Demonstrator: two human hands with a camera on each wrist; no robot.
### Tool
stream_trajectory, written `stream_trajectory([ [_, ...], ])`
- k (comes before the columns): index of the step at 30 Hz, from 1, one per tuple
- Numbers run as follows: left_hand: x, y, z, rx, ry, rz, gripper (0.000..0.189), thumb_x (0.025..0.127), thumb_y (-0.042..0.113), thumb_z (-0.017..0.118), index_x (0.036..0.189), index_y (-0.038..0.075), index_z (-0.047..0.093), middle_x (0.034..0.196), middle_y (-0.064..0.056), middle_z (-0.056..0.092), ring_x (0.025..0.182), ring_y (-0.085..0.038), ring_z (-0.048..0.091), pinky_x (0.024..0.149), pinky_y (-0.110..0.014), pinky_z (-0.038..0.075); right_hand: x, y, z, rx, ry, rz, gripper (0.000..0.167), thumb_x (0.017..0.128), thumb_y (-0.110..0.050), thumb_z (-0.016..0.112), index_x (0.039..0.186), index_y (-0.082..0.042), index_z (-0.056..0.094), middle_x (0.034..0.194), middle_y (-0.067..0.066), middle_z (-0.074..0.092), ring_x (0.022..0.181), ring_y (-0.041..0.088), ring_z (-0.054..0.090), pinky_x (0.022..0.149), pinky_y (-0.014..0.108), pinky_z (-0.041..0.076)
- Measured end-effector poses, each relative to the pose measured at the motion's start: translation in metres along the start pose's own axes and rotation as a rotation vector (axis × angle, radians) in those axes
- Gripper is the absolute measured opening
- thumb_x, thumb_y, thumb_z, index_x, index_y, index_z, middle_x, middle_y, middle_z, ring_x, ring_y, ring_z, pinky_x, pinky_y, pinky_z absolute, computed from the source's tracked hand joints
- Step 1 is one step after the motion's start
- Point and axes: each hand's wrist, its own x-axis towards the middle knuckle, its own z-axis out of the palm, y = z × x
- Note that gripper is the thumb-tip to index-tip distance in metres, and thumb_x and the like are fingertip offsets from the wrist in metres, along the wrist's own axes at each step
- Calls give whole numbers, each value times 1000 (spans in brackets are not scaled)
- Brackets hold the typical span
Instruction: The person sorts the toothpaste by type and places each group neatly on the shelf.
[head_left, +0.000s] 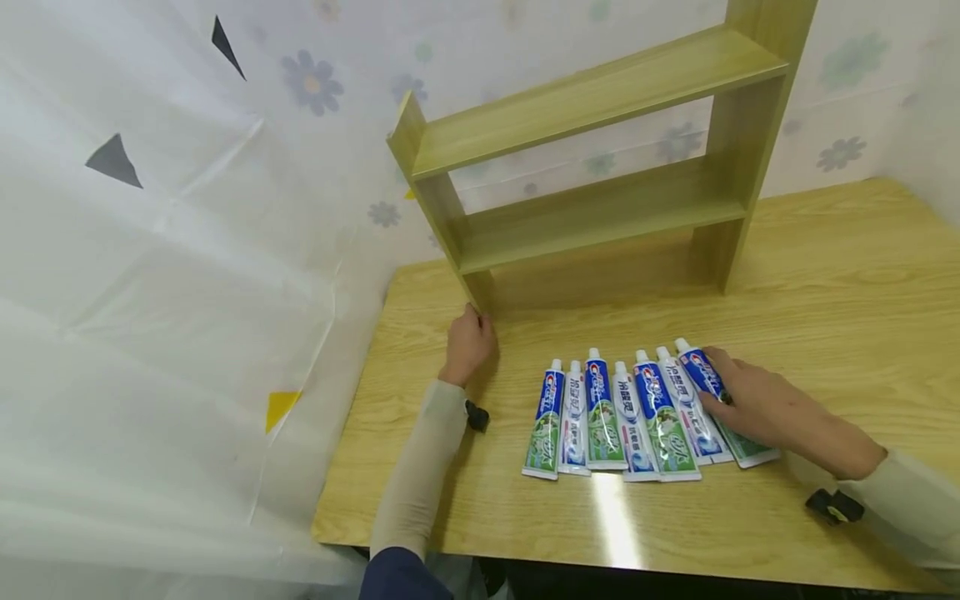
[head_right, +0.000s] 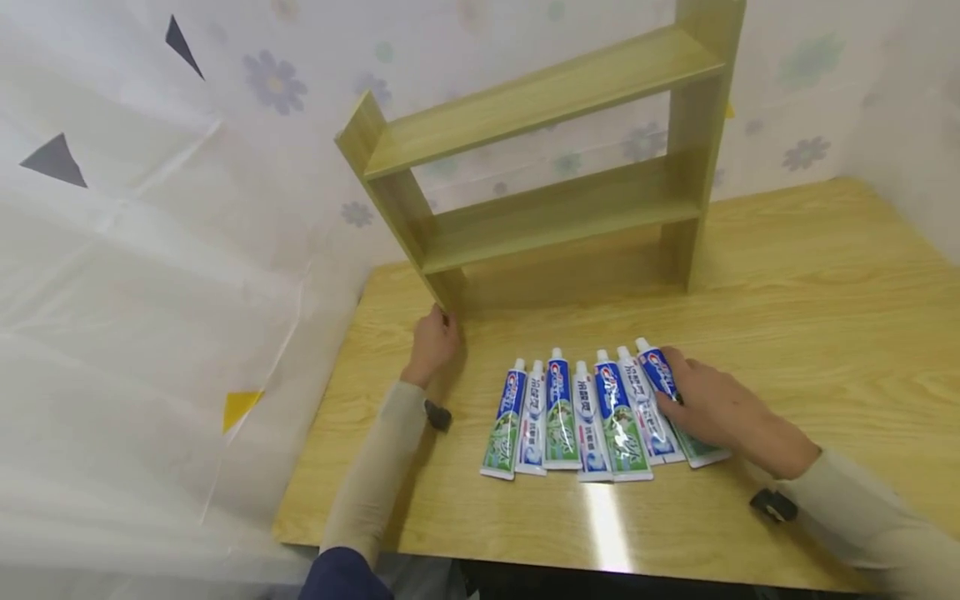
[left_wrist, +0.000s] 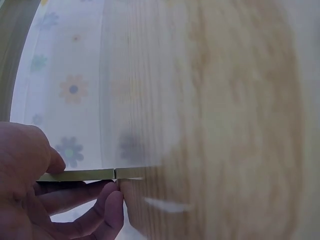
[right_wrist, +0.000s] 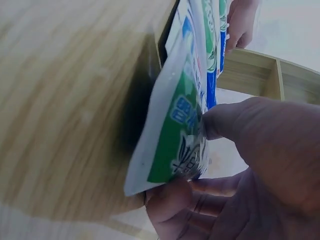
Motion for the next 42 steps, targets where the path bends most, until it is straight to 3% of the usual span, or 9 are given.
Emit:
stream_trajectory([
  [7, -7, 0, -1, -2, 24, -59, 26, 113, 29, 42, 92, 15, 49, 64, 3, 46, 50, -14, 44, 46, -32, 37, 4, -2, 0, 29, 24, -1, 79, 101, -25, 75, 155, 15, 32, 114, 42, 68, 89, 38, 74, 76, 59, 61],
  [11, -13, 16, -12, -19, 71, -9, 27, 114, 24, 41, 93, 11, 51, 62, 2, 42, 49, -14, 39, 47, -35, 35, 6, -2, 2, 69, 44, -5, 80, 100, -22, 75, 155, 17, 31, 105, 36, 71, 78, 27, 67, 69, 50, 59],
  [15, -20, 39, -27, -37, 58, 22, 27, 114, 21, 42, 93, 8, 52, 62, 1, 43, 49, -14, 40, 47, -39, 37, 3, 1, 3, 123, 62, 6, 78, 101, -18, 74, 156, 19, 31, 111, 40, 69, 80, 26, 66, 71, 50, 58],
  [22, -27, 37, -23, -48, 61, 9, 28, 114, 22, 40, 91, 10, 49, 63, 2, 40, 50, -13, 38, 47, -36, 35, -1, -3, -9, 194, 74, 18, 78, 106, -19, 70, 160, 17, 27, 123, 44, 66, 83, 23, 65, 65, 36, 54],
  [24, -26, 39, -25, -70, 48, 0, 27, 114, 21, 41, 94, 7, 51, 63, 1, 41, 50, -14, 38, 47, -37, 35, 2, -8, -18, 195, 101, 0, 79, 106, -18, 70, 162, 16, 26, 116, 39, 69, 80, 20, 63, 59, 30, 51],
  [26, -19, 26, -14, -65, 77, 27, 28, 114, 25, 40, 104, 4, 56, 63, 5, 39, 50, -11, 36, 48, -36, 32, 5, -13, -30, 188, 134, -19, 78, 106, -17, 70, 163, 14, 26, 110, 33, 71, 79, 18, 63, 57, 27, 51],
  [28, -17, 28, -16, -88, 59, 15, 39, 114, 26, 39, 127, -6, 58, 62, 4, 41, 50, -11, 37, 48, -37, 34, 7, -18, -44, 182, 169, -35, 78, 106, -16, 70, 164, 12, 26, 104, 26, 72, 75, 16, 63, 54, 27, 51],
  [31, -13, 20, -10, -86, 52, 16, 57, 114, 26, 39, 153, -14, 43, 61, 4, 43, 49, -10, 37, 46, -36, 35, 11, -23, -70, 163, 221, -45, 77, 106, -15, 70, 165, 8, 26, 100, 21, 73, 72, 14, 62, 53, 27, 52],
  [42, -2, -4, 5, -57, -10, -8, 36, 113, 28, 44, 133, 0, 55, 63, 3, 49, 47, -9, 43, 43, -26, 36, 27, -56, -165, 14, 410, -79, 83, 104, -11, 69, 169, 4, 19, 99, 33, 68, 70, 28, 65, 48, 22, 45],
])
